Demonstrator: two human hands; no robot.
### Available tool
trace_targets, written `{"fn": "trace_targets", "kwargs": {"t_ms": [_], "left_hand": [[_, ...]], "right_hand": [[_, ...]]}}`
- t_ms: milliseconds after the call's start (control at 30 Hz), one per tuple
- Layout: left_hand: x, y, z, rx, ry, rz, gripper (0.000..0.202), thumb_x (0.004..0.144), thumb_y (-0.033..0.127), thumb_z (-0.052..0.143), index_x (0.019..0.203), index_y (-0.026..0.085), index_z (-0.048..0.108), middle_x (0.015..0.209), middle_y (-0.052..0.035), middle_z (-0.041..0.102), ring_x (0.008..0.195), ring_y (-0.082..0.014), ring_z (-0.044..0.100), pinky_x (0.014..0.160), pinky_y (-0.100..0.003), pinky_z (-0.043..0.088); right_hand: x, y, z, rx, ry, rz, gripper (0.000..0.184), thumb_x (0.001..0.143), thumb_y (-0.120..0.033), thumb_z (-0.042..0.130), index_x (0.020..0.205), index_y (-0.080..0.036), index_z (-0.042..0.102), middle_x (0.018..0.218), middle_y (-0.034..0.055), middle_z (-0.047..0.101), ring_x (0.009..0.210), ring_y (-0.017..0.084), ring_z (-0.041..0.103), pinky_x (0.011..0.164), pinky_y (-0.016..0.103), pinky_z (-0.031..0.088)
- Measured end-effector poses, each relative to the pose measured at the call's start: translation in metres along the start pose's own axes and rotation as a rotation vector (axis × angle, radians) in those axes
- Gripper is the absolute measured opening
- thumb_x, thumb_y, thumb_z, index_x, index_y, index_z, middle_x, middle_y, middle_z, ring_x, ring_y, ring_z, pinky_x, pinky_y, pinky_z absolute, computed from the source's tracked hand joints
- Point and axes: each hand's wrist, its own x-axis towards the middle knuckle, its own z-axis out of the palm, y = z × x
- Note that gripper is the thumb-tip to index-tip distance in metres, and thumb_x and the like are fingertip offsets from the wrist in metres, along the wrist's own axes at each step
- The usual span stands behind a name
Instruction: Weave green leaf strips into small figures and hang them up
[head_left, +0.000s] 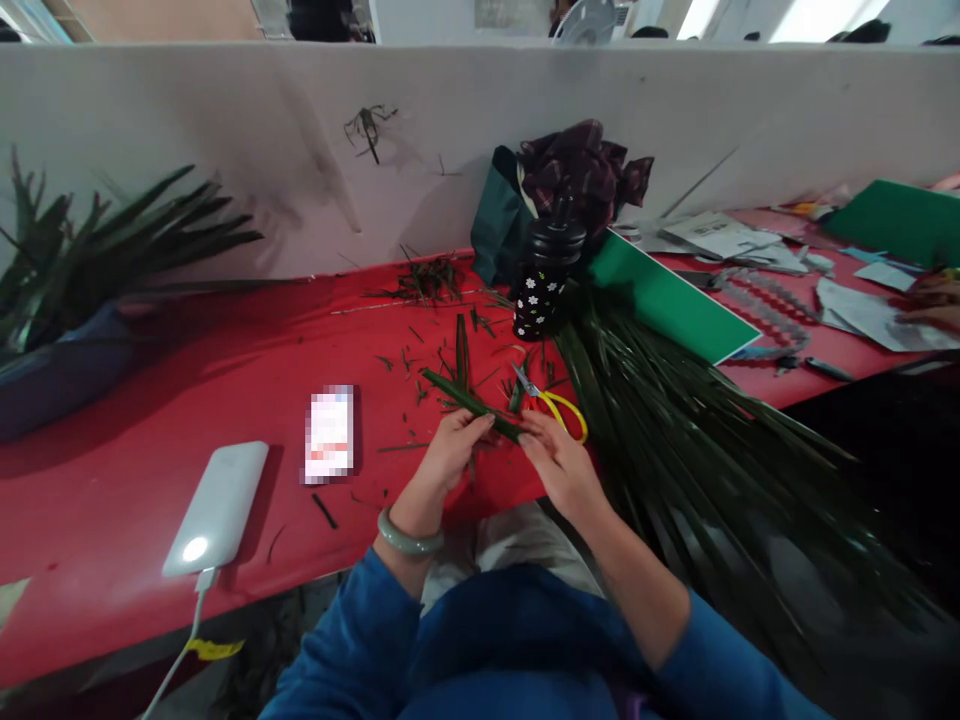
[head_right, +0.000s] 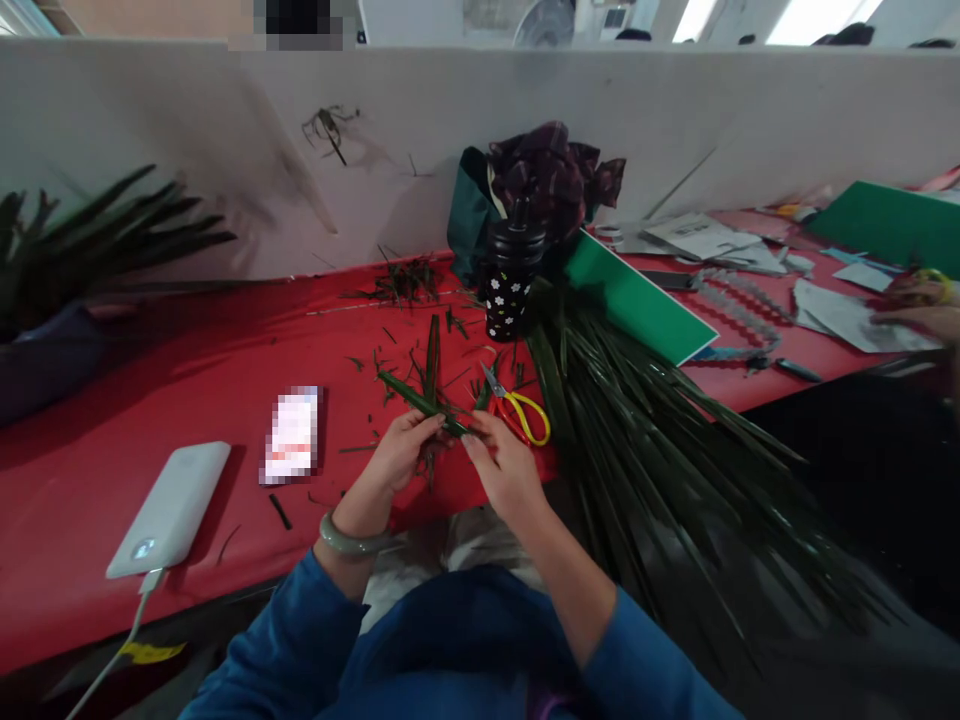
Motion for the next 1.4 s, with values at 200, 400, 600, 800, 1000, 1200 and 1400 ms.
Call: {"fn": "trace_targets", "kwargs": {"t_ms": [200, 400, 600, 800, 1000, 1200, 1400], "left_hand": [[-0.015, 0.006, -0.021, -0.018, 0.162, 0.093, 0.020, 0.062, 0.032, 0.061, 0.067, 0.013, 0.057, 0.055, 0.0020, 0.055, 0.049, -0.0078, 0.050, 0.050, -0.020, 0.041], [-0.023, 0.002, -0.034, -0.135, 0.086, 0.100, 0.018, 0.066, 0.031, 0.058, 0.071, 0.013, 0.058, 0.059, 0.0012, 0.056, 0.055, -0.0089, 0.053, 0.054, -0.021, 0.043], [-0.025, 0.005, -0.037, -0.195, -0.109, 0.089, 0.027, 0.065, 0.019, 0.061, 0.091, 0.017, 0.057, 0.065, 0.0013, 0.058, 0.055, -0.0079, 0.054, 0.054, -0.021, 0.043], [-0.018, 0.002, -0.034, -0.171, 0.071, 0.115, 0.012, 0.062, 0.021, 0.063, 0.072, 0.015, 0.059, 0.065, 0.0018, 0.058, 0.057, -0.0074, 0.054, 0.054, -0.019, 0.044], [-0.009, 0.009, -0.028, -0.123, 0.167, 0.154, 0.011, 0.063, 0.022, 0.062, 0.069, 0.014, 0.057, 0.060, 0.0037, 0.055, 0.051, -0.0045, 0.050, 0.048, -0.015, 0.041], [-0.004, 0.015, -0.022, -0.159, 0.182, 0.144, 0.012, 0.066, 0.025, 0.059, 0.067, 0.015, 0.054, 0.058, 0.0039, 0.055, 0.052, -0.0056, 0.052, 0.051, -0.017, 0.042], [-0.007, 0.026, -0.020, -0.210, 0.174, 0.177, 0.010, 0.067, 0.024, 0.059, 0.068, 0.015, 0.054, 0.058, 0.0044, 0.053, 0.050, -0.0048, 0.051, 0.050, -0.017, 0.042]], "right_hand": [[0.022, 0.016, 0.037, 0.083, -0.192, 0.147, 0.016, 0.072, -0.032, 0.047, 0.072, -0.018, 0.054, 0.051, -0.0034, 0.052, 0.044, 0.010, 0.051, 0.045, 0.022, 0.042], [0.028, 0.005, 0.047, 0.309, -0.247, 0.206, 0.017, 0.071, -0.033, 0.050, 0.072, -0.017, 0.052, 0.051, -0.0039, 0.051, 0.042, 0.007, 0.047, 0.042, 0.019, 0.039], [0.023, -0.001, 0.048, 0.733, -0.537, 0.392, 0.017, 0.072, -0.033, 0.049, 0.069, -0.016, 0.047, 0.041, -0.0080, 0.036, 0.033, 0.004, 0.030, 0.034, 0.015, 0.024], [0.040, 0.019, 0.008, -0.123, -0.342, 0.100, 0.026, 0.075, -0.038, 0.041, 0.086, -0.017, 0.053, 0.078, 0.0051, 0.056, 0.070, 0.015, 0.054, 0.060, 0.028, 0.042], [0.067, 0.063, -0.042, -0.998, -0.126, -0.034, 0.038, 0.070, -0.032, 0.049, 0.105, -0.016, 0.051, 0.097, 0.0108, 0.053, 0.089, 0.023, 0.051, 0.077, 0.034, 0.038], [0.075, 0.072, -0.049, -0.745, -0.112, 0.070, 0.043, 0.066, -0.027, 0.051, 0.109, -0.019, 0.049, 0.089, 0.0071, 0.058, 0.077, 0.019, 0.056, 0.070, 0.031, 0.042], [0.047, 0.035, -0.048, -0.003, -0.043, -0.001, 0.066, 0.066, -0.032, 0.055, 0.124, -0.020, 0.027, 0.096, 0.0057, 0.055, 0.083, 0.016, 0.055, 0.071, 0.028, 0.046]]}}
